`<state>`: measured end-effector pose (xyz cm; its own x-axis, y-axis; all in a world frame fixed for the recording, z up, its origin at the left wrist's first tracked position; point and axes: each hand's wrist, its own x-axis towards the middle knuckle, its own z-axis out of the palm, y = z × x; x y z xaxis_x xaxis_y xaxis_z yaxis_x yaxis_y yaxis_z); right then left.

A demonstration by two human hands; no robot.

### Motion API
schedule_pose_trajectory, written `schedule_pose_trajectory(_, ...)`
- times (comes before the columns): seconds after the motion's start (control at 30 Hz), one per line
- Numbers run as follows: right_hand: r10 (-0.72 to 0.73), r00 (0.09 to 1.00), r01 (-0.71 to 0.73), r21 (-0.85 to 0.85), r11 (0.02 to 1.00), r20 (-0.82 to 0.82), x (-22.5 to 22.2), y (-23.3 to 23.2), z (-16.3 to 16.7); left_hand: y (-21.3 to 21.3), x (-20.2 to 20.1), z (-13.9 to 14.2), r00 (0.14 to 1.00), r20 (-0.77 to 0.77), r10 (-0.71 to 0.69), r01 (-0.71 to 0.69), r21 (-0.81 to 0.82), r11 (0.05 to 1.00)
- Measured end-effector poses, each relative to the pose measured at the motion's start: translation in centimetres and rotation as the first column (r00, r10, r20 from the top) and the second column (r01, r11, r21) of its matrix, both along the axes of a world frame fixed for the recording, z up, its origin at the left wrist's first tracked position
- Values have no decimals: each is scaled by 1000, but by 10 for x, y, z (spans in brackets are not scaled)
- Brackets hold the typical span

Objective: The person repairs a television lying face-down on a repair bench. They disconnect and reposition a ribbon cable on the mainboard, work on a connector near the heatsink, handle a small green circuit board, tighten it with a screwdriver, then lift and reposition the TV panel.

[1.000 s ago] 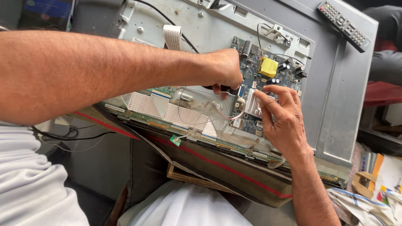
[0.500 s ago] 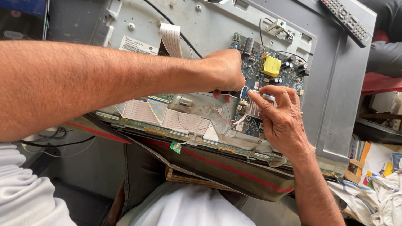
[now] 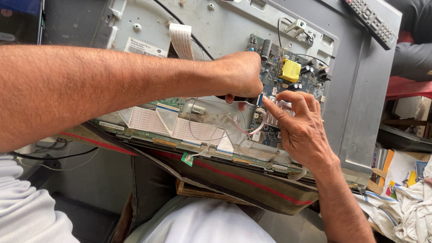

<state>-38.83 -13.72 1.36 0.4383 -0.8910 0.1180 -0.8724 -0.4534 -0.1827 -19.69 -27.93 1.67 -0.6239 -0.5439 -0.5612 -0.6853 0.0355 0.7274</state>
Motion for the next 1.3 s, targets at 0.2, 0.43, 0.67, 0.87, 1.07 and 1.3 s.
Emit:
schedule_pose_trajectory(0.2,37,985,-36,10,999,-168,3,-2,8,0,-1,0,1000,-25,7,-8,-66,998)
schedule_pose_trajectory(0.43,35,999,-35,-10,999,3,-4,-1,9,4,2,5,989,102,-108,139,-377,916)
schedule_pose_trajectory(0.67,-7,991,14,-53,999,131,-10,13,3,27,30,25,968,-41,-248,80,-884,460)
schedule_pose_trajectory(0.87,24,999,-21,-65,998,39,-8,19,5,88,107,50,821,-459,-340,-349,-874,337)
schedule_pose_trajectory(1.07,35,994,-44,-81,996,-108,-2,30,12,179,179,36,746,-662,71,-662,-726,184)
schedule_pose_trajectory(1.3,24,993,-38,-123,992,-113,4,45,7,264,226,-47,450,-821,351,-893,-402,204)
